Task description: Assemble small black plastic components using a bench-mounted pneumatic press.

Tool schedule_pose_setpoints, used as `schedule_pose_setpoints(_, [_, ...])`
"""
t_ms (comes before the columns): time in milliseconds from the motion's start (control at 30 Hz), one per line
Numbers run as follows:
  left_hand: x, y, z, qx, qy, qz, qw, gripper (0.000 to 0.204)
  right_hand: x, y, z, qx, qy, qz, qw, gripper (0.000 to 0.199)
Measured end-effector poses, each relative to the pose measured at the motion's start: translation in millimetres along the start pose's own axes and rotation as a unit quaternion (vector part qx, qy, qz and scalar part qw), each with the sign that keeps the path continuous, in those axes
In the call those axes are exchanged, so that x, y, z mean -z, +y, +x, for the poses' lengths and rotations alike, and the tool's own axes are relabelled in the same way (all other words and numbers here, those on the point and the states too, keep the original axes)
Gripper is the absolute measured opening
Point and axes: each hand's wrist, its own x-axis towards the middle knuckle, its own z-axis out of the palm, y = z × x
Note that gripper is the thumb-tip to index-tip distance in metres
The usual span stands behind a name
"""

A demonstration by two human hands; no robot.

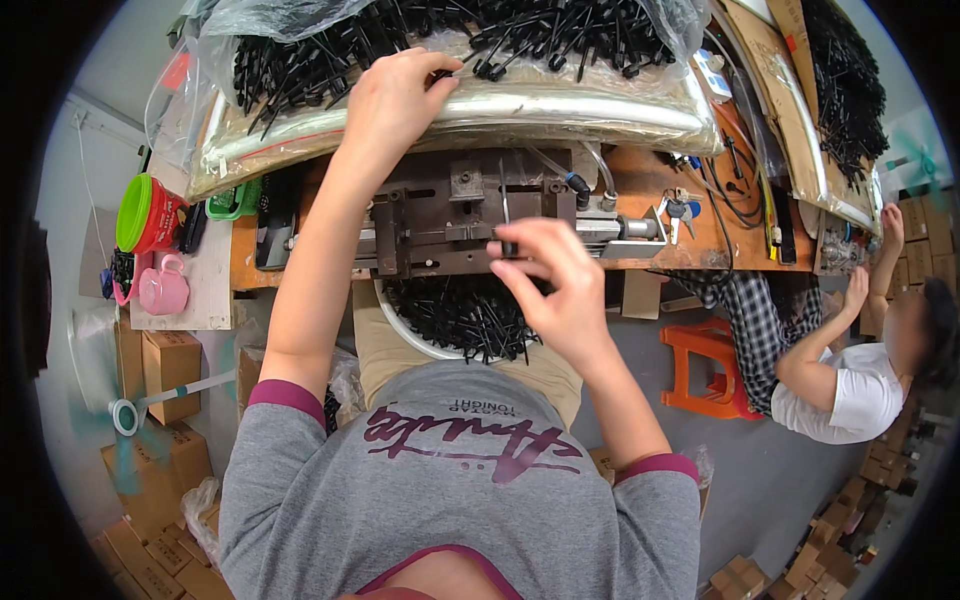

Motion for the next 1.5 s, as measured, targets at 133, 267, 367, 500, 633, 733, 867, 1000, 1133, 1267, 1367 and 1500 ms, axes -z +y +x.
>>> schedule_pose_setpoints(133, [31.3, 14.0, -15.9, 0.005, 0.035, -0.122, 0.992, 0.021, -1.4, 18.8, -25.2, 0.091, -0.101, -0.223, 0.965, 0.025])
schedule_pose_setpoints(267, [55.4, 28.8, -42.6, 0.023, 0.020, -0.208, 0.978, 0.021, -18.8, 34.2, -26.3, 0.172, -0.117, -0.309, 0.928, 0.023])
schedule_pose_setpoints(367, [67.3, 34.0, -64.2, 0.022, 0.028, -0.270, 0.962, 0.024, -27.1, 35.5, -21.6, 0.206, -0.129, -0.381, 0.892, 0.024])
schedule_pose_setpoints(500, [76.1, 37.1, -92.4, 0.011, -0.004, -0.240, 0.971, 0.027, -28.9, 25.9, -11.6, 0.199, -0.150, -0.423, 0.871, 0.025])
schedule_pose_setpoints(633, [74.6, 41.2, -115.4, 0.007, -0.015, -0.253, 0.967, 0.032, -28.5, 25.5, -10.9, 0.190, -0.156, -0.439, 0.864, 0.022])
schedule_pose_setpoints(733, [70.1, 43.3, -129.4, 0.025, -0.009, -0.269, 0.963, 0.032, -26.5, 23.2, -8.6, 0.175, -0.166, -0.430, 0.870, 0.023])
schedule_pose_setpoints(867, [64.4, 46.4, -152.3, 0.003, -0.023, -0.236, 0.971, 0.033, -10.7, 4.3, 33.6, 0.120, -0.166, -0.278, 0.938, 0.026])
schedule_pose_setpoints(1000, [49.1, 54.0, -174.3, -0.036, -0.052, -0.196, 0.979, 0.033, -2.9, -11.5, 108.3, 0.189, 0.034, -0.299, 0.935, 0.024])
schedule_pose_setpoints(1133, [27.1, 62.2, -187.6, -0.062, -0.043, -0.098, 0.992, 0.032, 8.3, 22.9, 175.5, 0.225, 0.082, -0.419, 0.876, 0.036])
schedule_pose_setpoints(1267, [7.3, 59.9, -193.3, -0.081, -0.044, -0.050, 0.995, 0.029, 7.6, 33.0, 190.3, 0.130, -0.032, -0.435, 0.890, 0.042])
schedule_pose_setpoints(1367, [-3.7, 59.4, -193.8, -0.091, -0.046, -0.008, 0.995, 0.027, 11.0, 22.5, 177.7, 0.121, -0.083, -0.369, 0.918, 0.031])
schedule_pose_setpoints(1500, [-1.5, 59.3, -181.3, -0.089, -0.069, -0.011, 0.994, 0.026, 22.6, 5.0, 136.9, 0.161, -0.054, -0.271, 0.948, 0.020])
